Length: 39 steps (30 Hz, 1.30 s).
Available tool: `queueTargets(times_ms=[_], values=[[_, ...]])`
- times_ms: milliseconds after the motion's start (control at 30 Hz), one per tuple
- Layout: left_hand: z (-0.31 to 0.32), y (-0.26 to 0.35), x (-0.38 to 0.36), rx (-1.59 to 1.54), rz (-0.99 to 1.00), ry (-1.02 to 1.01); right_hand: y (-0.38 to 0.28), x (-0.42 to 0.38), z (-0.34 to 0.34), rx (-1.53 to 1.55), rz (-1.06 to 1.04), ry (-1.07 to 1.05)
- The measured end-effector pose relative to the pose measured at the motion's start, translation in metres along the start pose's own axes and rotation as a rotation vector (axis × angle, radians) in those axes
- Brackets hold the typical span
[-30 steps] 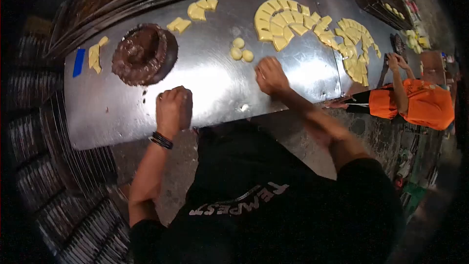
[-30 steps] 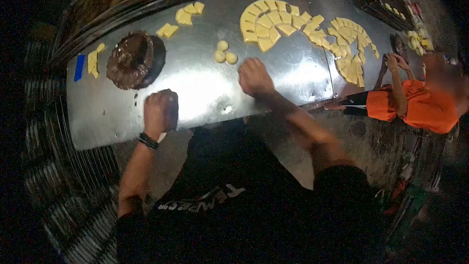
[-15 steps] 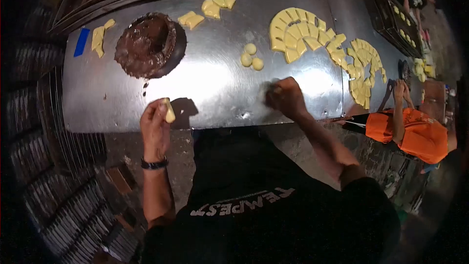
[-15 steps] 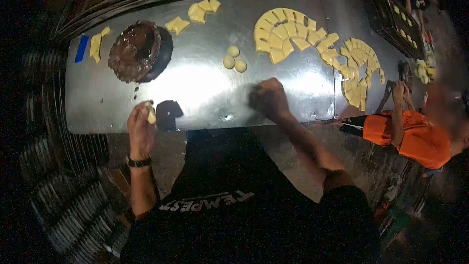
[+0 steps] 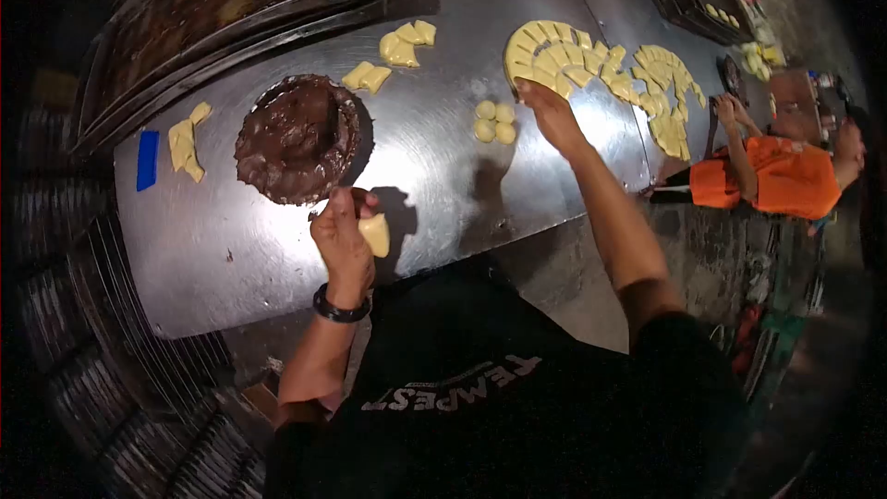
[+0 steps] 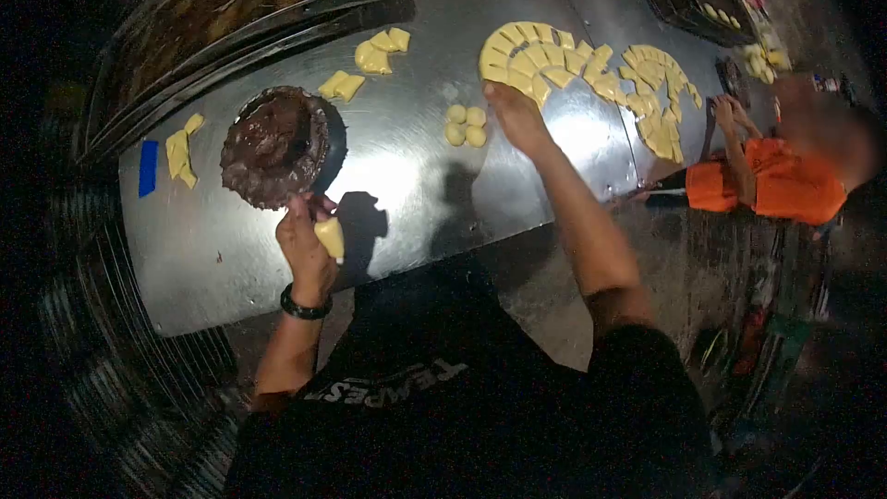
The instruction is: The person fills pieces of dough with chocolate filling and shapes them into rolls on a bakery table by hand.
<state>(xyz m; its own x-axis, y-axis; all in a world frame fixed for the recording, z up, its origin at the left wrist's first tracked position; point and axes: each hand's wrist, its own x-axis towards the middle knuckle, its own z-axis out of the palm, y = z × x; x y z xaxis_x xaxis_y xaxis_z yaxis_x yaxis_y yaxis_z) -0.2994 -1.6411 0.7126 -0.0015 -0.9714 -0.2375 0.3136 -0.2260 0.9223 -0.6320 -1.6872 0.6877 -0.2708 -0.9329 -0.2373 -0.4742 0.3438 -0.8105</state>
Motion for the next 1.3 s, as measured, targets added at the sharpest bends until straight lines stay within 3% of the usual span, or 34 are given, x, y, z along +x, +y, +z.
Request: queueTargets(times_ms=[33, 100, 167, 200, 267, 300, 467, 500, 533, 633, 700, 733, 833, 867, 900, 933, 1033, 1133, 1233, 1300], values=[[0.004, -0.006, 0.002, 0.014, 0.039, 0.012, -0.006, -0.013, 0.005, 0.018, -0.155, 0.068], [0.02, -0.031, 0.006, 0.055, 0.192, 0.082, -0.019, -0.053, 0.036, 0.321, -0.27, -0.121], [0.047, -0.042, -0.002, 0.033, 0.273, 0.147, -0.033, -0.104, 0.07, 0.535, -0.186, -0.356], [0.059, -0.057, -0.006, -0.036, 0.371, 0.174, -0.043, -0.126, 0.079, 0.46, -0.207, -0.355], [0.078, -0.056, -0.024, 0.071, 0.328, 0.227, -0.037, -0.144, 0.086, 0.555, -0.215, -0.299], [0.082, -0.054, -0.036, 0.156, 0.292, 0.244, -0.028, -0.141, 0.071, 0.615, -0.041, -0.41], [0.081, -0.063, -0.076, 0.33, 0.375, 0.151, -0.016, -0.138, 0.033, 0.814, 0.297, -0.971], [0.074, -0.064, -0.081, 0.401, 0.409, 0.128, -0.025, -0.14, 0.031, 0.821, 0.331, -1.061], [0.067, -0.064, -0.087, 0.399, 0.294, 0.083, -0.036, -0.143, 0.033, 0.827, 0.367, -1.15], [0.056, -0.066, -0.084, 0.369, 0.559, 0.236, -0.057, -0.136, 0.047, 0.712, 0.373, -1.429], [0.035, -0.069, -0.082, 0.371, 0.565, 0.286, -0.064, -0.129, 0.069, 0.563, 0.323, -1.502], [0.025, -0.072, -0.077, 0.297, 0.568, 0.359, -0.071, -0.127, 0.082, 0.537, 0.358, -1.46], [-0.017, -0.065, -0.059, 0.027, 0.587, 0.496, -0.099, -0.107, 0.135, 0.346, 0.127, -1.35], [-0.037, -0.059, -0.056, -0.096, 0.451, 0.492, -0.121, -0.107, 0.152, 0.287, -0.114, -1.172], [-0.06, -0.053, -0.055, -0.217, 0.308, 0.483, -0.14, -0.101, 0.168, -0.077, -0.629, -0.825], [-0.084, -0.048, -0.054, -0.166, 0.259, 0.48, -0.163, -0.099, 0.179, -0.292, -0.749, -0.602], [-0.156, -0.043, -0.054, -0.238, 0.221, 0.414, -0.171, -0.067, 0.231, -0.639, -1.02, -0.276], [-0.197, -0.029, -0.052, -0.142, 0.191, 0.4, -0.178, -0.062, 0.259, -0.913, -0.822, -0.253], [-0.22, -0.014, -0.05, -0.079, 0.133, 0.314, -0.176, -0.045, 0.258, -0.613, -0.673, -0.36], [-0.221, -0.006, -0.045, -0.161, 0.132, 0.292, -0.184, -0.046, 0.242, -0.207, -0.32, -0.582]])
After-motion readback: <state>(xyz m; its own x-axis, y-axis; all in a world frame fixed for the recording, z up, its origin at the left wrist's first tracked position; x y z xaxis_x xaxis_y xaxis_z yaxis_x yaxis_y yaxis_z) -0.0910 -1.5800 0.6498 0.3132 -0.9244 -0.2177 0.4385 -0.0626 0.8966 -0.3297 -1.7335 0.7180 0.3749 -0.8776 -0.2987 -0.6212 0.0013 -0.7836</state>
